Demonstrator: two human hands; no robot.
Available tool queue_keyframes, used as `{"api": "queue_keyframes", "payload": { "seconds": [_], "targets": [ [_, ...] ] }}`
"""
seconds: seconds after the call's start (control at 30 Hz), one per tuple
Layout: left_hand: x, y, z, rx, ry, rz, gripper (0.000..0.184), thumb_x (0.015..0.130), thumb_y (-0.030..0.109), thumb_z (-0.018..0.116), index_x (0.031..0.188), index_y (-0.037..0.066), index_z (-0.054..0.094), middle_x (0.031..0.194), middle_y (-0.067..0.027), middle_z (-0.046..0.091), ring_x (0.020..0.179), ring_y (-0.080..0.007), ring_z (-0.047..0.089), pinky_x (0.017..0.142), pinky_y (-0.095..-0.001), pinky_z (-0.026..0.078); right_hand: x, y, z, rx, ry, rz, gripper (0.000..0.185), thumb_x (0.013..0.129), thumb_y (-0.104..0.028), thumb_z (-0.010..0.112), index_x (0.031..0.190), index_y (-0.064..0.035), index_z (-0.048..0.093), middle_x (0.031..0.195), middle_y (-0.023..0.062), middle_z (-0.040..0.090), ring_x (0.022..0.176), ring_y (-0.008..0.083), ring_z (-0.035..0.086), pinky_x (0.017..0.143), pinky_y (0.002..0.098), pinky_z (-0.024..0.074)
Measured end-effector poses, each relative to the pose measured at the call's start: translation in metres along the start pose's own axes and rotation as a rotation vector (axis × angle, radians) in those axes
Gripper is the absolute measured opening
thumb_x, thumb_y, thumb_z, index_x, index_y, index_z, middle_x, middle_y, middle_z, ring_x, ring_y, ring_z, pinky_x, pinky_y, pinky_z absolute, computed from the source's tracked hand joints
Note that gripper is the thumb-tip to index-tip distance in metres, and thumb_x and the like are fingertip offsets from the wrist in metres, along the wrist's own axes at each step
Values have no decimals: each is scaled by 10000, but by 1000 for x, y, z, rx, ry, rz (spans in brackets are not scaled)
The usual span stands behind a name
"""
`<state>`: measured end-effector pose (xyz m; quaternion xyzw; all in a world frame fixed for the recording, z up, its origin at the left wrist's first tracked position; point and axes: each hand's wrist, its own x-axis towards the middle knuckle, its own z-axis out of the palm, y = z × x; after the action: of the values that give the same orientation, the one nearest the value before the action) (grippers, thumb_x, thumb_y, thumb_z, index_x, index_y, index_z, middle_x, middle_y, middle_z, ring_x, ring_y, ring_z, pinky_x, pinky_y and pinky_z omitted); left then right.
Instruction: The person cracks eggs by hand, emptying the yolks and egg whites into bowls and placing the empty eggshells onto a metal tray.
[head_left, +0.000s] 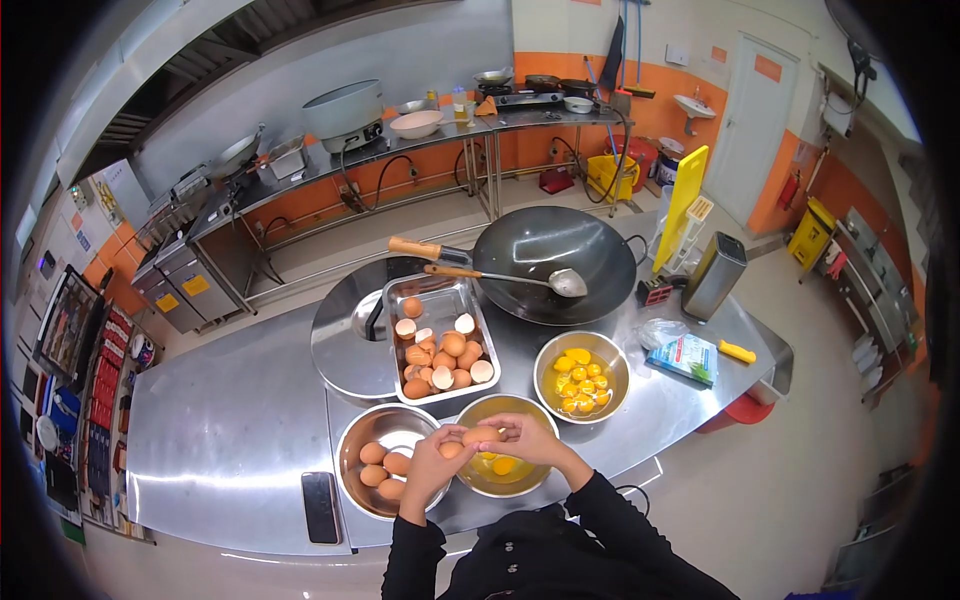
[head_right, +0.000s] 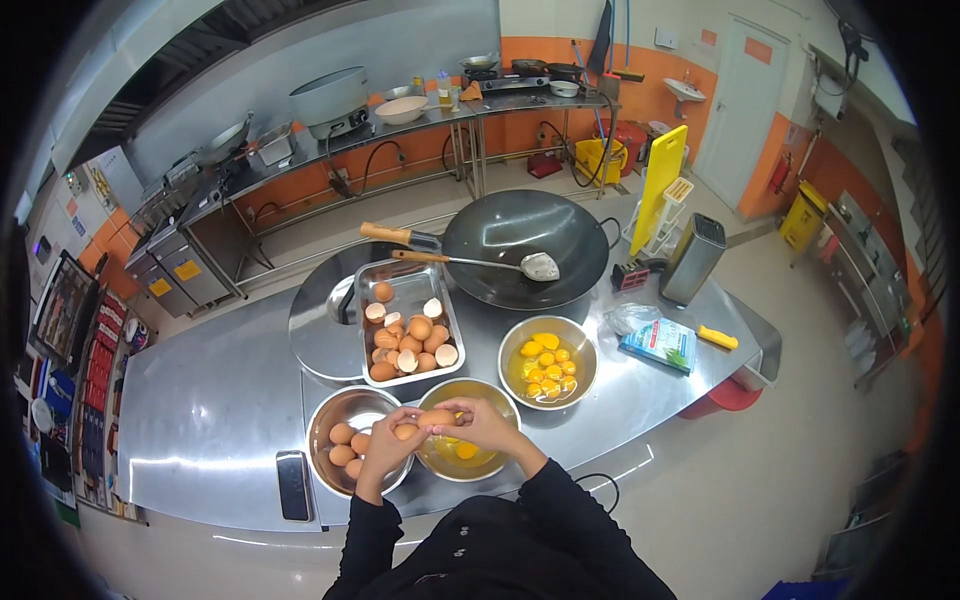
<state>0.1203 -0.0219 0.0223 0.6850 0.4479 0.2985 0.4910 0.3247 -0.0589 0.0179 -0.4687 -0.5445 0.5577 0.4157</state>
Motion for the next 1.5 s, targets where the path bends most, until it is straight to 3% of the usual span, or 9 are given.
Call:
{"api": "queue_keyframes", "payload": {
  "seconds": [0.2,0.4,0.8,0.93,1.03,1.13,1.23,1.5],
  "targets": [
    [2,18,13,260,37,61,363,767,359,722,1047,133,680,826,-94,710,770,-278,684,699,-350,527,-9,4,-2,-149,108,-43,478,803,-160,734,1221,10,576,989,83,672,785,94,641,708,233,521],
    [2,20,23,408,75,115,385,765,353,716,1107,177,693,824,-121,701,732,-339,666,661,-391,539,-15,0,4,-276,230,-53,489,761,-180,733,1194,8,604,934,102,682,745,122,644,708,257,524],
    [6,2,33,355,167,190,371,773,348,705,1104,181,694,824,-138,694,729,-340,665,654,-393,540,-13,12,-1,-223,287,-116,498,741,-142,725,1206,-8,607,987,104,682,782,116,640,748,256,523],
    [8,0,25,332,80,206,365,784,344,688,1112,187,692,841,-146,693,750,-345,664,670,-398,539,-15,14,-7,-160,255,-118,495,747,-132,713,1214,-10,602,989,101,684,785,112,638,756,259,524],
    [9,-1,23,373,78,225,367,786,356,679,1111,186,692,855,-143,693,753,-342,663,670,-398,538,-17,7,-14,-244,181,-46,508,745,-137,713,1225,-20,598,1002,116,687,780,124,646,747,267,526],
    [10,2,21,474,90,249,360,786,363,674,1098,183,694,855,-121,693,732,-330,661,650,-394,537,-19,5,-21,-445,175,-65,511,737,-160,707,1220,-30,600,1012,143,683,814,202,676,770,304,530],
    [11,6,17,617,107,317,349,781,354,672,1086,185,690,828,-87,681,692,-304,657,618,-385,534,-18,13,-27,-731,203,-236,520,724,-193,705,1208,-34,599,1023,169,670,869,294,664,803,348,526],
    [17,26,3,916,-22,493,361,769,274,672,1115,175,652,837,-37,635,678,-224,652,578,-339,526,-23,-5,-33,-848,158,-173,503,715,-212,709,1190,-95,594,1128,111,536,885,313,630,780,399,521]
  ]
}}
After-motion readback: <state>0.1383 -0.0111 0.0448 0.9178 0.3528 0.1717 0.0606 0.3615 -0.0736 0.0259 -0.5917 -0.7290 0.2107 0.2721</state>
